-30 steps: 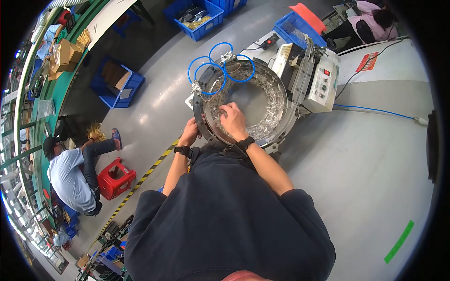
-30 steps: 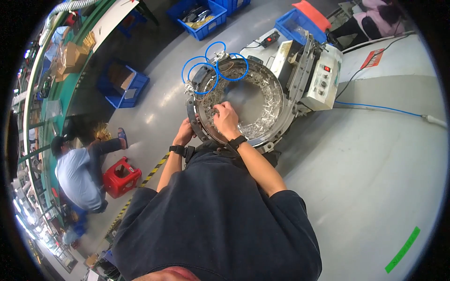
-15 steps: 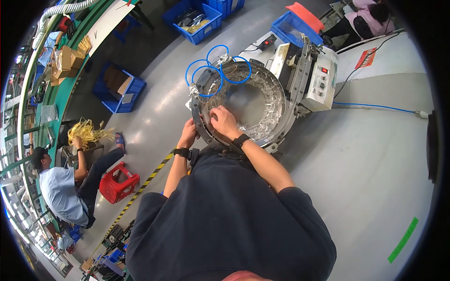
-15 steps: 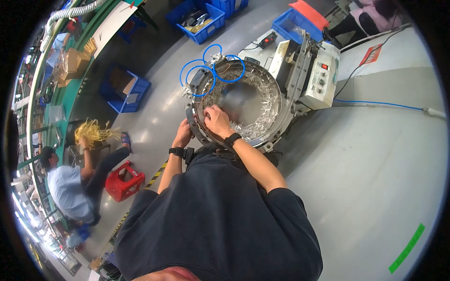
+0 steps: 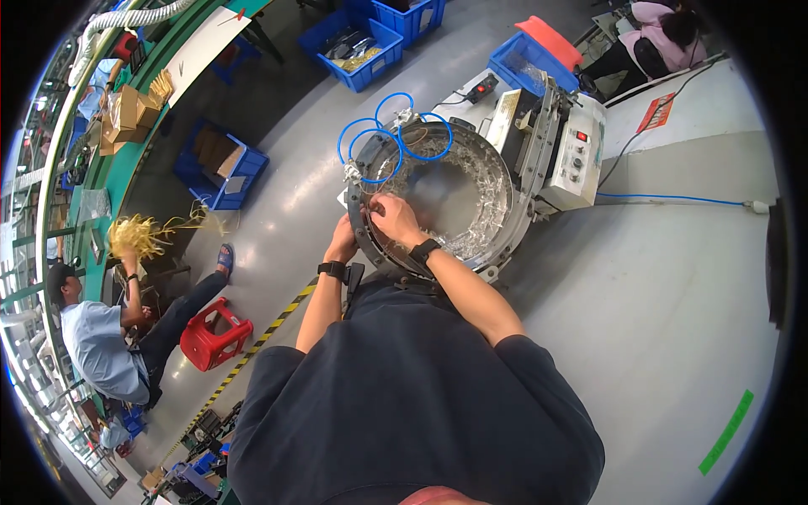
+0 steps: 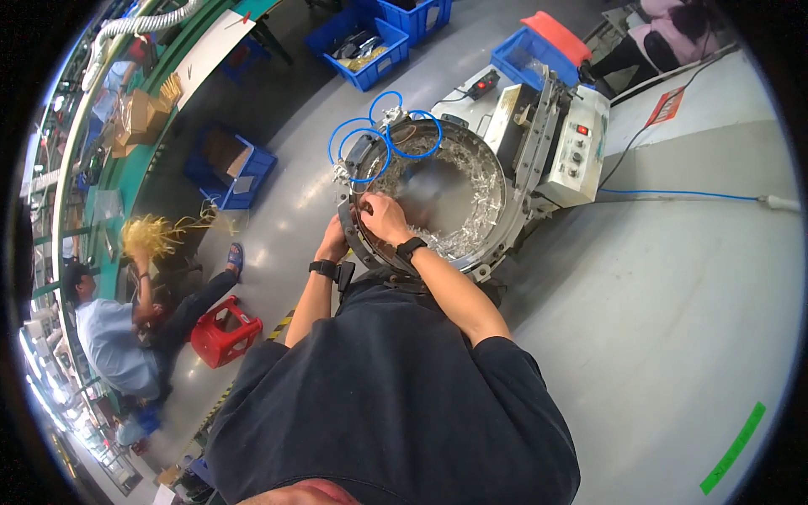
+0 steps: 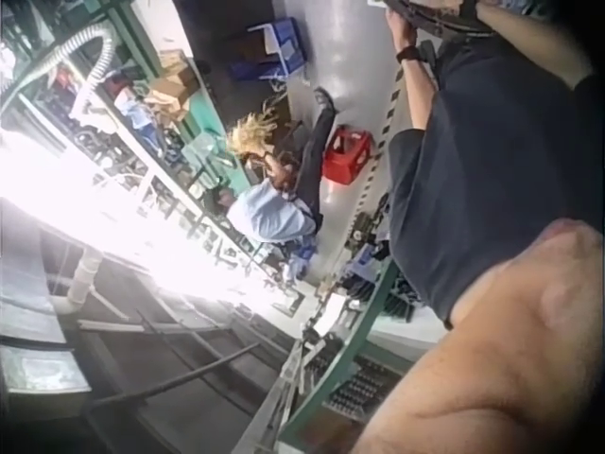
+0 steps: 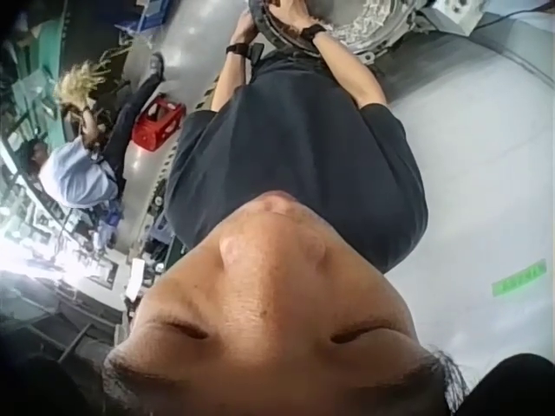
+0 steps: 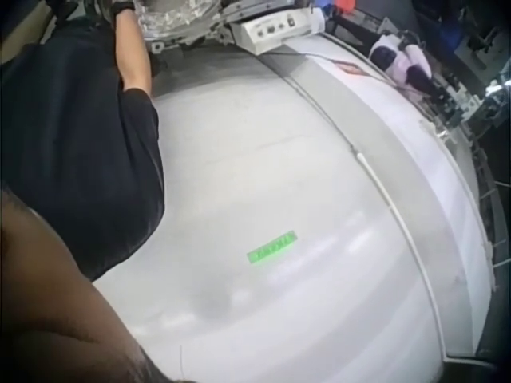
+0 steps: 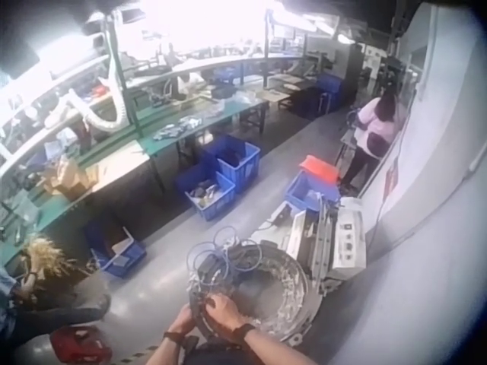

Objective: The person reaches into a vibrating bowl feeder to pick up small metal components by hand and places them onto the rotating outer track. They guide the components along the track and clear jams to ensure they enter the exit chute.

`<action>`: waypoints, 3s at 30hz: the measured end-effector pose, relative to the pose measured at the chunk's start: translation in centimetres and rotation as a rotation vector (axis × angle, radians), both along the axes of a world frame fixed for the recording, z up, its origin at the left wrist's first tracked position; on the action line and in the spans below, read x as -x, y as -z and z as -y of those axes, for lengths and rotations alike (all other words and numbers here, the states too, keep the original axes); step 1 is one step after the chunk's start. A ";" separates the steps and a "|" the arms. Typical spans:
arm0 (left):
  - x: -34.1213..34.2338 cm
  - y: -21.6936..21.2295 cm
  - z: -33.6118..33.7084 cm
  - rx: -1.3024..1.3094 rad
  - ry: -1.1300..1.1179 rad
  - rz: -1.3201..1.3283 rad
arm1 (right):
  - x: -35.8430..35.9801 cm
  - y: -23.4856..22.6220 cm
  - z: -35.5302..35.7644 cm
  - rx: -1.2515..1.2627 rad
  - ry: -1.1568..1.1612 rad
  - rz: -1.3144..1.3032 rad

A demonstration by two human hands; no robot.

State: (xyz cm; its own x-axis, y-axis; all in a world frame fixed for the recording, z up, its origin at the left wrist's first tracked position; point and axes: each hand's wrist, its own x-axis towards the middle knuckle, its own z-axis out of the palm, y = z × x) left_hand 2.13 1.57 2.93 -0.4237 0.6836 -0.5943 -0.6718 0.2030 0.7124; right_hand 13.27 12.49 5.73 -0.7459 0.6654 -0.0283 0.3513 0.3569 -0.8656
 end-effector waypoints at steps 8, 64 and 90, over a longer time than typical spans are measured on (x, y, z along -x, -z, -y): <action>1.5 1.6 1.8 0.035 0.235 0.016 | -0.8 -0.2 0.2 -0.050 0.063 0.112; 1.2 2.1 0.7 0.004 0.132 -0.015 | -0.7 -0.1 -0.2 0.178 -0.011 0.093; 2.6 0.3 1.2 0.015 0.266 0.054 | 0.1 -1.2 -0.1 0.135 0.115 -0.034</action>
State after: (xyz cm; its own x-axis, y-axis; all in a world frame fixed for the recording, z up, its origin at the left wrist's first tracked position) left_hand -0.46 0.38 2.65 -0.1977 0.7572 -0.6225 -0.6306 0.3879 0.6722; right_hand 13.17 12.61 6.94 -0.6669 0.7385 -0.0994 0.3527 0.1952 -0.9152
